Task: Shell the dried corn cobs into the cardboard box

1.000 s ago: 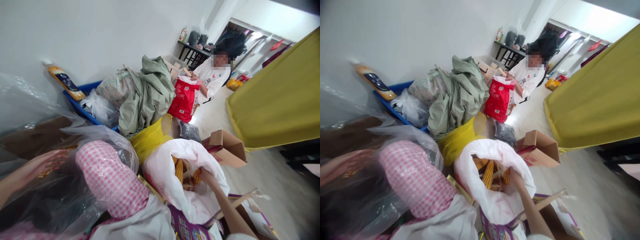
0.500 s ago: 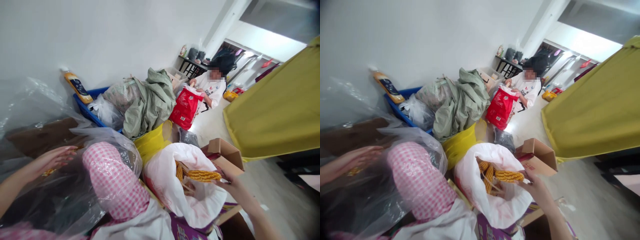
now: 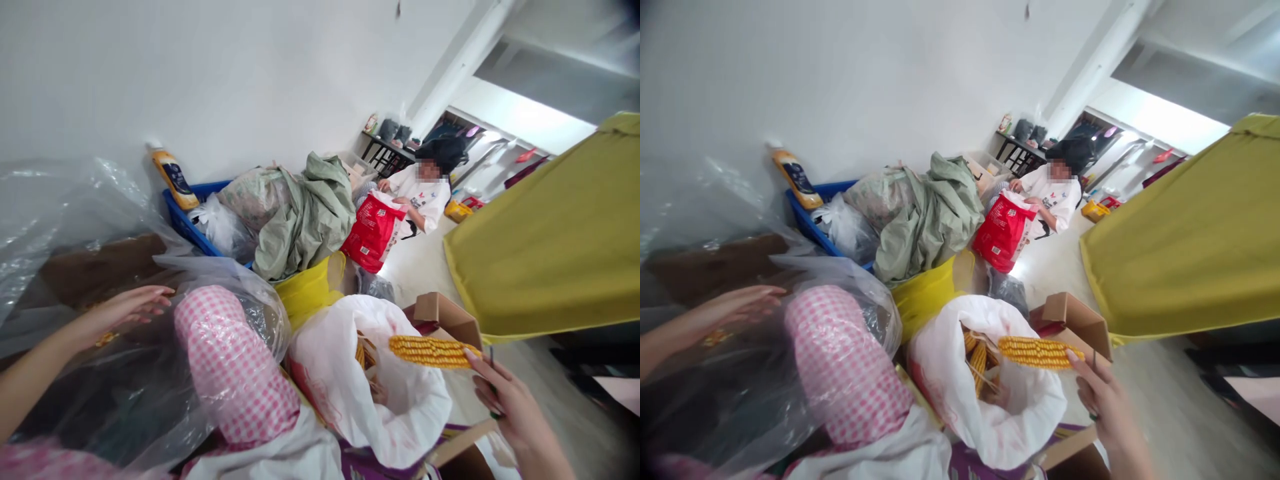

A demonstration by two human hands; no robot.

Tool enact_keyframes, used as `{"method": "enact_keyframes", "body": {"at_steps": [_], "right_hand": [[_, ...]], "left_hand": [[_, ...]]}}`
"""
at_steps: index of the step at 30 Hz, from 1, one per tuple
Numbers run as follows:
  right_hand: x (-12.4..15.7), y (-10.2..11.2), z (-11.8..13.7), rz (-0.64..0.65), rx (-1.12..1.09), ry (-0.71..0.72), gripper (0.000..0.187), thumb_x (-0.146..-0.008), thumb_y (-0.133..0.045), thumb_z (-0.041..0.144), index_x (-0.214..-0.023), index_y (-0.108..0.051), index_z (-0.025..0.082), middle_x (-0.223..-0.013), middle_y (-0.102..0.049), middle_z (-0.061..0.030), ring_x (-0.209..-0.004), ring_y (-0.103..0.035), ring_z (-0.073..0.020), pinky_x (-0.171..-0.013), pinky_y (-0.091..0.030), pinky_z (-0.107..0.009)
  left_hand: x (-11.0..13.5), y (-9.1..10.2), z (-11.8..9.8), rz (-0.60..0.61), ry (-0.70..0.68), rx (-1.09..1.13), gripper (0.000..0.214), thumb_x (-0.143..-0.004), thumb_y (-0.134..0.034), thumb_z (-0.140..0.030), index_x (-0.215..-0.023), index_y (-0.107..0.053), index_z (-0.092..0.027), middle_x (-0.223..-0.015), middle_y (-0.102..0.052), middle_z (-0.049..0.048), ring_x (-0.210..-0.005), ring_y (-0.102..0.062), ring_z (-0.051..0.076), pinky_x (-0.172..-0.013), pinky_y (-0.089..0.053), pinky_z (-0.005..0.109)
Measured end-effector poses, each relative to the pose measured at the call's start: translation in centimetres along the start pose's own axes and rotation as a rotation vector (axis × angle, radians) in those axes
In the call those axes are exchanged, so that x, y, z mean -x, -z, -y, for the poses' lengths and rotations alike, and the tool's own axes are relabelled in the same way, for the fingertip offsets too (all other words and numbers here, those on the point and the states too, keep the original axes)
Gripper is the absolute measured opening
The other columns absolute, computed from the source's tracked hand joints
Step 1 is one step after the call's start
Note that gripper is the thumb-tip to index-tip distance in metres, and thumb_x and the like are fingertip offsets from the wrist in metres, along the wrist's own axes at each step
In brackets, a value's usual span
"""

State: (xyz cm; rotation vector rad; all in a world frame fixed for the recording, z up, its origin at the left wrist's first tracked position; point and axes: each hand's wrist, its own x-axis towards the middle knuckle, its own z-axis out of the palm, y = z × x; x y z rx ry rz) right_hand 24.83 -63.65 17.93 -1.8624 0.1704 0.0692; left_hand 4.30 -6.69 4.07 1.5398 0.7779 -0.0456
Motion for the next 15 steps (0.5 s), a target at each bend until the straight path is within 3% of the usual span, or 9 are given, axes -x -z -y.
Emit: {"method": "enact_keyframes", "body": {"at_steps": [6,11,15], "right_hand": [[0.1,-3.4,1.8,0.231,-0.306,-0.108,0.026,-0.066,-0.069,0.040,-0.066,-0.055,0.018,-0.037,-0.022,0.0112,-0.031,-0.010,-0.0001,-0.027,-0.017,-0.011],[1.4,-9.5,3.5,0.367,-0.535,-0.123,0.025,-0.062,-0.072,0.035,-0.067,-0.054,0.018,-0.045,-0.038,0.0097,-0.032,-0.009,0.0017,-0.027,-0.015,-0.012],[3.4,-15.3,3.9,0.507,-0.578,-0.149,0.023,-0.068,-0.068,0.033,-0.066,-0.052,0.017,-0.041,-0.029,0.0112,-0.033,-0.010,0.0009,-0.030,-0.015,-0.013]], "left_hand": [[0.2,-0.7,-0.1,0.056,-0.022,0.019,0.058,-0.074,-0.055,-0.053,-0.117,-0.051,-0.015,-0.099,-0.065,0.0040,-0.088,-0.060,0.019,-0.070,-0.047,0.022],[0.1,-1.1,-0.5,-0.055,-0.123,0.125,0.048,-0.073,-0.059,-0.049,-0.109,-0.055,-0.018,-0.091,-0.065,0.0017,-0.083,-0.059,0.016,-0.070,-0.047,0.023],[0.6,-2.4,-1.7,-0.146,-0.227,0.157,0.052,-0.067,-0.062,-0.052,-0.106,-0.058,-0.018,-0.093,-0.065,0.0053,-0.079,-0.060,0.018,-0.068,-0.048,0.027]]}}
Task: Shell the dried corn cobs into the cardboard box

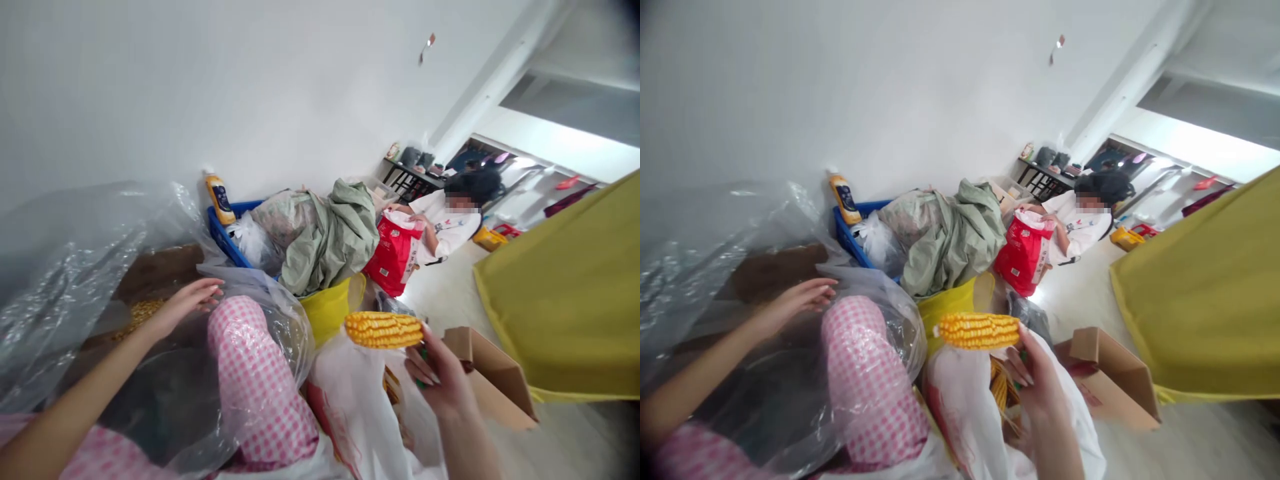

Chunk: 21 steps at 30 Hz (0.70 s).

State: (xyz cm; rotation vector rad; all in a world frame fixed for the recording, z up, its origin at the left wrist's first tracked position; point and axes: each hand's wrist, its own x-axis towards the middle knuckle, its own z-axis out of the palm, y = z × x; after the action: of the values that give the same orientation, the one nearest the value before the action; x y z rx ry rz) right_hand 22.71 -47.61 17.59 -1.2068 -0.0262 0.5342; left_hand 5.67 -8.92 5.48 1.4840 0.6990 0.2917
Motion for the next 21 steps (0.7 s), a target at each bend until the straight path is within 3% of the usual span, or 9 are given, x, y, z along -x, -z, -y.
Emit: {"method": "enact_keyframes", "body": {"at_steps": [3,6,9,11,14,16,21], "right_hand": [[-0.9,-4.5,-2.6,0.074,0.071,0.025,0.026,-0.065,-0.070,0.034,-0.067,-0.052,0.016,-0.043,-0.032,0.0110,-0.033,-0.013,0.0012,-0.031,-0.010,-0.014],[-1.8,-9.2,-5.3,0.139,0.283,0.100,0.027,-0.064,-0.071,0.036,-0.077,-0.058,0.015,-0.045,-0.037,0.0104,-0.033,-0.017,0.0002,-0.031,-0.010,-0.015],[-2.7,-13.8,-7.7,0.324,0.437,0.159,0.027,-0.064,-0.071,0.035,-0.080,-0.063,0.014,-0.063,-0.056,0.0022,-0.048,-0.042,-0.0035,-0.041,-0.031,-0.015],[-3.4,-16.6,-8.9,0.429,0.426,0.154,0.029,-0.062,-0.072,0.035,-0.081,-0.064,0.013,-0.071,-0.061,-0.0007,-0.061,-0.052,-0.0085,-0.054,-0.040,-0.018],[-4.4,-20.4,-10.2,0.552,0.378,0.064,0.027,-0.063,-0.070,0.035,-0.079,-0.064,0.014,-0.065,-0.058,0.0019,-0.055,-0.047,-0.0067,-0.052,-0.037,-0.018],[-5.3,-22.4,-10.8,0.569,0.322,0.002,0.026,-0.061,-0.070,0.034,-0.075,-0.063,0.014,-0.060,-0.054,0.0038,-0.049,-0.042,-0.0046,-0.047,-0.031,-0.018],[-7.3,-24.9,-12.7,0.513,0.283,0.011,0.029,-0.062,-0.068,0.040,-0.071,-0.060,0.014,-0.051,-0.043,0.0075,-0.039,-0.026,-0.0022,-0.038,-0.019,-0.019]], "left_hand": [[0.8,-1.0,-1.2,0.011,-0.089,-0.026,0.051,-0.065,-0.063,-0.052,-0.102,-0.062,-0.018,-0.097,-0.066,0.0085,-0.088,-0.060,0.022,-0.072,-0.048,0.029],[2.0,-1.3,-2.4,0.080,-0.141,-0.016,0.045,-0.069,-0.061,-0.049,-0.102,-0.064,-0.018,-0.102,-0.067,0.0080,-0.099,-0.058,0.024,-0.081,-0.044,0.030],[3.2,-1.1,-3.0,0.243,-0.106,0.075,0.044,-0.075,-0.056,-0.047,-0.107,-0.063,-0.018,-0.105,-0.067,0.0073,-0.102,-0.057,0.023,-0.087,-0.041,0.031],[3.8,-0.7,-3.1,0.324,-0.049,0.180,0.043,-0.074,-0.057,-0.046,-0.106,-0.064,-0.018,-0.105,-0.067,0.0065,-0.099,-0.059,0.023,-0.084,-0.043,0.030],[4.0,0.1,-2.8,0.361,0.055,0.307,0.041,-0.072,-0.058,-0.050,-0.089,-0.068,-0.014,-0.083,-0.070,0.0064,-0.071,-0.063,0.019,-0.066,-0.047,0.028],[3.8,0.6,-2.5,0.356,0.067,0.334,0.043,-0.073,-0.055,-0.053,-0.078,-0.068,-0.012,-0.066,-0.068,0.0058,-0.050,-0.057,0.015,-0.051,-0.044,0.026],[3.5,1.5,-2.1,0.275,0.003,0.351,0.035,-0.071,-0.058,-0.046,-0.078,-0.063,-0.012,-0.064,-0.065,0.0045,-0.042,-0.050,0.011,-0.041,-0.039,0.022]]}}
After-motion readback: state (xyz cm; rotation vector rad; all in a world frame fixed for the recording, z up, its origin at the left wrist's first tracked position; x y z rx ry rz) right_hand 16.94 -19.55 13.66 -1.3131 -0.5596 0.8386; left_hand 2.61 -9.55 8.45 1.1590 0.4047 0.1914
